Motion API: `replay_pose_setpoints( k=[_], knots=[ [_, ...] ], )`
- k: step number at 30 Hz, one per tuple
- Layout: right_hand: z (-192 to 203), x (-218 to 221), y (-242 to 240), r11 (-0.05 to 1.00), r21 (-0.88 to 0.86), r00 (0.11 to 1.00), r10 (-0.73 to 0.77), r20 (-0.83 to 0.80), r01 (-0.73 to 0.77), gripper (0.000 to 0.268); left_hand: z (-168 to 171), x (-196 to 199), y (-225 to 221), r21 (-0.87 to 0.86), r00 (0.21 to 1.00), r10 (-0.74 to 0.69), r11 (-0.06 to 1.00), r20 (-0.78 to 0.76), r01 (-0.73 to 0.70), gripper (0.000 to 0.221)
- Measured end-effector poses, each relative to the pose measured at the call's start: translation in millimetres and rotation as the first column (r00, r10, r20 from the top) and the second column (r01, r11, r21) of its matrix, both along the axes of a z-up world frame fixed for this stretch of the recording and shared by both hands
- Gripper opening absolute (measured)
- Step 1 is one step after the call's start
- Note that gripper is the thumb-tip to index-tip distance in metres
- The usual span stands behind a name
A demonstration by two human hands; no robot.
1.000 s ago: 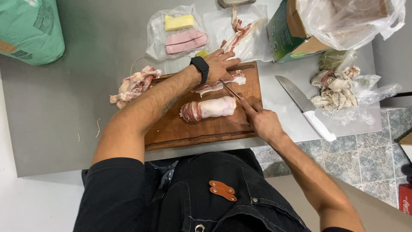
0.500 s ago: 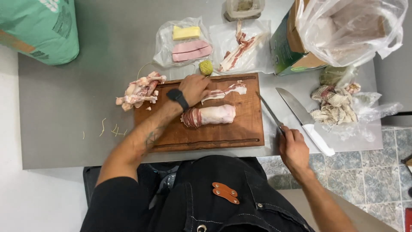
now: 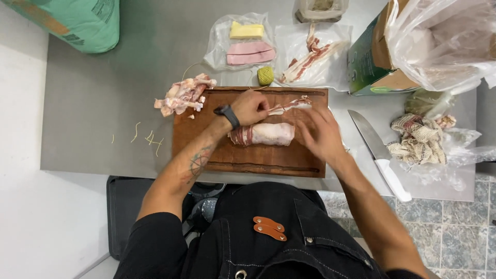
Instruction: Wrapping a piece of chicken with bacon strips and securing it with kitchen twine on a wooden cutting board.
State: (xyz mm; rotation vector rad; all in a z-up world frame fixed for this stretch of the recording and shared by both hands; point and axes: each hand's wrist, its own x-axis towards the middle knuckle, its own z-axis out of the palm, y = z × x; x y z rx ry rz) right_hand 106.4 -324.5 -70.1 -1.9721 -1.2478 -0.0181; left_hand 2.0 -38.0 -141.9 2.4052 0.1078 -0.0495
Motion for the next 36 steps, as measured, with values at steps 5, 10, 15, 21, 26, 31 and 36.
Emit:
replay_pose_setpoints(
  k=[5, 10, 15, 21, 26, 31, 36],
  knots=[
    [30.4, 22.6, 87.0, 0.942, 0.163, 0.664, 0.323, -0.675, -0.293, 0.070, 121.7, -32.0, -18.1, -0.467, 0.989, 0.148, 0.876, 0.025, -0.119, 0.010],
    [41.5, 26.6, 117.0, 0.886, 0.234, 0.155, 0.317, -0.936, -0.401, 0.024, 114.5, -81.2, -57.7, -0.763, 0.852, 0.520, 0.524, -0.066, -0.378, 0.027],
    [37.2, 21.0, 138.4, 0.774, 0.003, 0.275, 0.229, -0.934, -0.634, 0.027, 37.8, -119.2, -136.3, -0.843, 0.577, 0.748, 0.044, -0.328, -0.537, 0.024],
    [23.8, 15.0, 153.3, 0.689, -0.140, 0.476, 0.325, -0.817, -0.711, 0.027, 1.9, -130.5, -155.7, -0.829, 0.409, 0.844, -0.072, -0.347, -0.555, 0.029],
    [17.9, 18.9, 163.4, 0.654, -0.158, 0.473, 0.340, -0.812, -0.740, 0.027, -6.9, -129.2, -156.8, -0.818, 0.420, 0.819, -0.098, -0.390, -0.567, 0.030],
    [-9.1, 29.1, 164.8, 0.661, -0.174, 0.457, 0.282, -0.843, -0.730, 0.028, 2.6, -125.1, -153.3, -0.753, 0.415, 0.774, -0.119, -0.479, -0.647, 0.035],
    [-22.0, 26.0, 161.3, 0.632, -0.283, 0.578, 0.324, -0.749, -0.722, 0.027, 33.4, -122.4, -141.8, -0.377, 0.408, 0.714, 0.214, -0.569, -0.901, 0.041]
  ],
)
